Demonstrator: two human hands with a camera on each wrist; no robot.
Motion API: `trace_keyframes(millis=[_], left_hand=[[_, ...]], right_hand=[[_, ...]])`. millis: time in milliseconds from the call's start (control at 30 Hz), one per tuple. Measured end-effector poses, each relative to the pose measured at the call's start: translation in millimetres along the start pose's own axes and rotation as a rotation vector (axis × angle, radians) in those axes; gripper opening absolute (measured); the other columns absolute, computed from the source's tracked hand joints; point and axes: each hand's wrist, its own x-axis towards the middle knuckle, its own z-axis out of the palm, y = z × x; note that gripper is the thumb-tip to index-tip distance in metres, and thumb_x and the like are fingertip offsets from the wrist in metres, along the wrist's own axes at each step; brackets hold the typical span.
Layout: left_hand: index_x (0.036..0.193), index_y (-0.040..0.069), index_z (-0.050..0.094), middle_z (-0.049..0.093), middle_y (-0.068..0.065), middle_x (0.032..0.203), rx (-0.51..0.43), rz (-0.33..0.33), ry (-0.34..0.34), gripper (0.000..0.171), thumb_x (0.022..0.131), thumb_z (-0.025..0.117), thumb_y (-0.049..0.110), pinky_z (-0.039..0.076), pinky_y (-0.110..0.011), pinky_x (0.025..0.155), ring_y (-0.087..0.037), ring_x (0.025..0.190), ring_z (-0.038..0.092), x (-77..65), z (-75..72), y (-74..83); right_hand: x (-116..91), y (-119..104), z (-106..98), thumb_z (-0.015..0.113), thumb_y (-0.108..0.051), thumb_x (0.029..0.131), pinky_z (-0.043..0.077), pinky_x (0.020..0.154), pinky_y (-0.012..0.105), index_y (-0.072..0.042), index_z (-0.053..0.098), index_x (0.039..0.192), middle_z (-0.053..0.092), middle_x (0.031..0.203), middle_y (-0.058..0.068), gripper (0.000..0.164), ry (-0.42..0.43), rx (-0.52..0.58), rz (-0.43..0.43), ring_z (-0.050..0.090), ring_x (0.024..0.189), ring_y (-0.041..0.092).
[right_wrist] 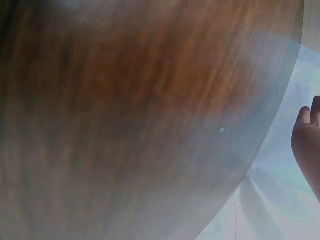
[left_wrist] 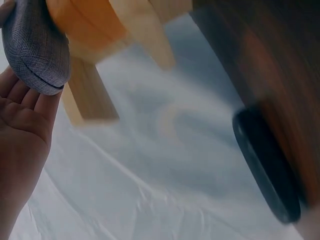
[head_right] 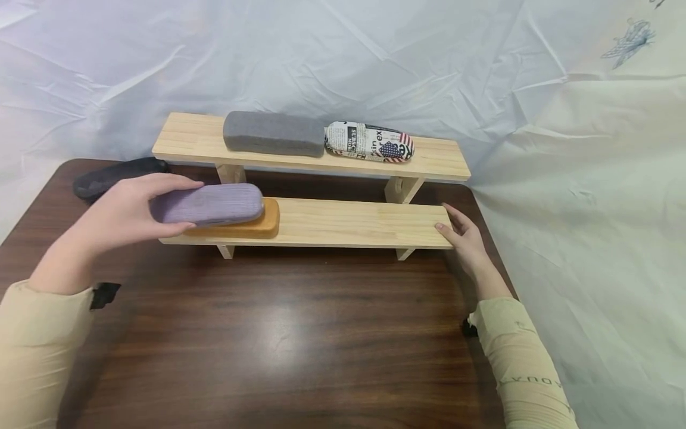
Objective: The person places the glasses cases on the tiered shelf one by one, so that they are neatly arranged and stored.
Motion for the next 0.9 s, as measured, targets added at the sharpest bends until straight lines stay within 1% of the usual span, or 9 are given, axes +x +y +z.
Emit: trace_keyframes(millis=[33,67,133,233,367,533,600,767,900], left_hand=[[0.136,0.007,0.071,0.072,-0.02,0.133,-0.008,0.001,-0.013,0.068,0.075,0.097,0.02,0.053,-0.057,0.1,-0.037,0.122,0.067,4.2,2.9,2.2],[0.136,0.007,0.071,0.072,-0.019,0.134,-0.013,-0.004,-0.024,0.067,0.076,0.096,0.021,0.054,-0.057,0.101,-0.037,0.123,0.067,8.5,5.5,5.0],[0.138,0.008,0.07,0.071,-0.018,0.135,-0.026,-0.011,-0.045,0.065,0.079,0.094,0.022,0.054,-0.056,0.102,-0.035,0.123,0.067,16.3,11.1,10.3],[0.138,0.009,0.07,0.071,-0.016,0.137,-0.046,-0.009,-0.062,0.063,0.081,0.092,0.024,0.055,-0.055,0.1,-0.033,0.121,0.068,27.7,20.0,17.1],[0.139,0.01,0.07,0.071,-0.014,0.137,-0.062,0.014,-0.073,0.061,0.083,0.091,0.025,0.056,-0.052,0.099,-0.031,0.121,0.068,43.2,31.6,24.8],[0.139,0.009,0.07,0.071,-0.013,0.137,-0.066,0.046,-0.091,0.062,0.083,0.09,0.026,0.055,-0.051,0.103,-0.031,0.126,0.067,61.8,44.9,33.1],[0.14,0.009,0.07,0.071,-0.013,0.138,-0.075,0.053,-0.1,0.062,0.083,0.09,0.027,0.055,-0.051,0.105,-0.032,0.128,0.066,68.3,49.2,36.9],[0.14,0.009,0.069,0.07,-0.013,0.14,-0.094,0.066,-0.121,0.063,0.084,0.089,0.03,0.054,-0.049,0.109,-0.031,0.131,0.065,83.5,57.2,48.9],[0.141,0.009,0.069,0.069,-0.013,0.142,-0.099,0.09,-0.138,0.065,0.084,0.088,0.032,0.052,-0.048,0.114,-0.032,0.134,0.064,94.7,62.6,58.5]], right_hand=[[0,0,0,0.066,-0.013,0.106,0.052,0.087,0.007,-0.005,0.032,0.167,0.052,0.139,-0.01,0.07,-0.001,0.001,0.0,0.053,0.116,0.0],[0,0,1,0.066,-0.013,0.106,0.052,0.087,0.007,-0.005,0.032,0.167,0.052,0.138,-0.012,0.07,-0.001,0.006,0.0,0.053,0.116,0.0],[0,0,1,0.066,-0.014,0.106,0.052,0.087,0.007,-0.004,0.032,0.167,0.052,0.138,-0.011,0.07,-0.003,0.009,0.0,0.054,0.116,0.0],[0,1,2,0.066,-0.014,0.106,0.053,0.087,0.007,-0.004,0.033,0.166,0.052,0.137,-0.013,0.07,-0.004,0.01,-0.007,0.054,0.116,0.0],[1,2,2,0.066,-0.014,0.106,0.052,0.088,0.007,-0.004,0.034,0.166,0.053,0.137,-0.012,0.069,-0.001,0.017,-0.014,0.054,0.116,0.0],[0,1,1,0.067,-0.015,0.106,0.052,0.088,0.006,-0.005,0.034,0.166,0.051,0.144,-0.005,0.069,0.003,0.011,-0.011,0.054,0.116,-0.001],[0,1,1,0.066,-0.015,0.106,0.052,0.088,0.006,-0.005,0.034,0.166,0.051,0.144,-0.005,0.069,0.002,0.009,-0.01,0.054,0.116,-0.001],[0,2,1,0.066,-0.012,0.106,0.052,0.088,0.007,-0.003,0.033,0.166,0.054,0.136,-0.013,0.069,-0.004,0.025,-0.02,0.055,0.116,-0.001],[0,1,1,0.065,-0.012,0.106,0.052,0.088,0.007,-0.004,0.034,0.166,0.055,0.133,-0.016,0.068,-0.006,0.018,-0.022,0.055,0.115,-0.002]])
